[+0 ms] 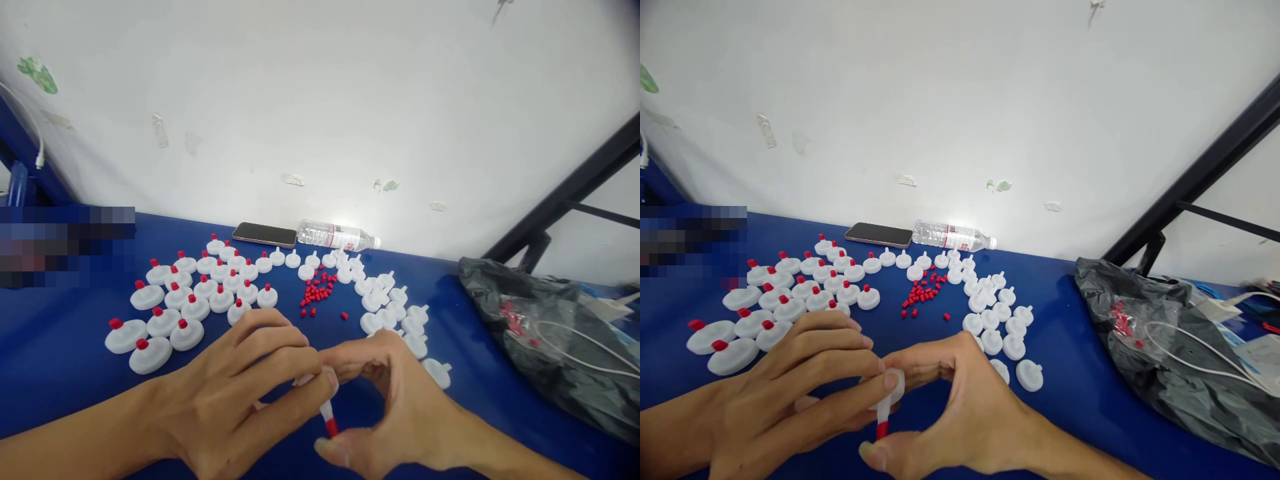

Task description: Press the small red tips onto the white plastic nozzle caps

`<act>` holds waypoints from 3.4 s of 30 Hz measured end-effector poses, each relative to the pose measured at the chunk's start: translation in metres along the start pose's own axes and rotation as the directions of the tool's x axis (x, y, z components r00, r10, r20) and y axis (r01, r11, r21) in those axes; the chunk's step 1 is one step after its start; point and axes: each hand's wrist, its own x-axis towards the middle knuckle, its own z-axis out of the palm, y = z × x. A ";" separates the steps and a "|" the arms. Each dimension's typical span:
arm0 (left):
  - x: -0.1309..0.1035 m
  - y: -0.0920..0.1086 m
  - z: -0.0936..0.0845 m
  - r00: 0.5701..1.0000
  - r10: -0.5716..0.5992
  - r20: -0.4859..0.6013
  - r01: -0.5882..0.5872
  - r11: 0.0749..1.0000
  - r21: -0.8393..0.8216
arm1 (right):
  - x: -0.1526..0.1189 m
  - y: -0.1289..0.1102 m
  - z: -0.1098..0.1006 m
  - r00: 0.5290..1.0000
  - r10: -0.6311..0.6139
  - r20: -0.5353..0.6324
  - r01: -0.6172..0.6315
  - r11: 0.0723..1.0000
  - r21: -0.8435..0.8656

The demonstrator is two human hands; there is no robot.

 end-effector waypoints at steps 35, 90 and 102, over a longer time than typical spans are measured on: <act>0.101 -0.111 0.004 0.485 -0.716 0.503 0.426 0.695 0.579 | 0.007 0.019 -0.057 0.920 -0.387 -0.066 0.050 0.283 -0.958; 0.015 0.010 0.010 0.960 -0.276 0.051 0.278 0.960 -0.037 | 0.000 -0.013 -0.017 0.975 -0.037 -0.220 0.016 0.995 -0.099; 0.013 0.021 0.006 0.986 -0.167 -0.016 0.164 0.982 -0.093 | -0.001 0.014 -0.001 0.998 0.044 0.042 -0.049 0.990 0.131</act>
